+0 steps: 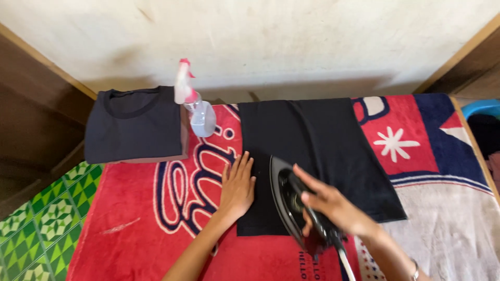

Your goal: Ironing and folding black t-shirt and tank top garments.

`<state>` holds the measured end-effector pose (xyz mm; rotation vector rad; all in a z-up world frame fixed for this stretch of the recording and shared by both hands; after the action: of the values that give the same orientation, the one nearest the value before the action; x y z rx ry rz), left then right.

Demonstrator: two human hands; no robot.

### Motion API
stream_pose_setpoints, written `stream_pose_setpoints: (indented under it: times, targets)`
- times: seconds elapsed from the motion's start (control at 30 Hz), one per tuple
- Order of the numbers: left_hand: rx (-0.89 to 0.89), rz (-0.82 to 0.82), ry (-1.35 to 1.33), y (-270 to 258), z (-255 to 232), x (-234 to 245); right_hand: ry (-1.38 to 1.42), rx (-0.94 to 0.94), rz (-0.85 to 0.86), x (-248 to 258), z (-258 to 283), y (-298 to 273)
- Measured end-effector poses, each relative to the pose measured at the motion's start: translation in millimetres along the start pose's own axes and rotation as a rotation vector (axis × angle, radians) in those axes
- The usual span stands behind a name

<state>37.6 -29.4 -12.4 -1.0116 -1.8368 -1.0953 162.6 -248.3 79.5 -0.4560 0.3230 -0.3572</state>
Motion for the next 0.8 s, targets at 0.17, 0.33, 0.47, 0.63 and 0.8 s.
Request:
stream_pose_setpoints:
  times: [0.17,0.33,0.47,0.63,0.8]
  targets:
    - [-0.015,-0.005,0.008,-0.4,-1.4,0.3,0.047,0.012,0.037,0.0,-37.9,-14.9]
    - [-0.012,-0.008,0.02,-0.5,-0.9,-0.2,0.019,0.111,-0.005,4.7,-23.3,9.3]
    - [0.009,-0.014,0.027,0.5,0.5,0.8,-0.075,0.159,-0.064,27.2,8.9,50.7]
    - [0.003,-0.001,-0.011,2.7,2.0,0.3,-0.072,0.2,-0.075,54.5,47.5,90.6]
    - [-0.003,-0.002,-0.036,0.6,0.1,2.1,-0.059,0.122,0.026,54.9,53.5,78.9]
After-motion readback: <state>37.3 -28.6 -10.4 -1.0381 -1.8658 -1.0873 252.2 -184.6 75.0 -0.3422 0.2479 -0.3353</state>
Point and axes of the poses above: each hand's wrist, its own y-axis towards the middle knuckle, its own x-axis out of the back of the hand, z = x × y, the point moved 3 cm from there along y, towards the middle knuckle, and after that the axes turned 3 degrees about -x, right-handed, at the moved point
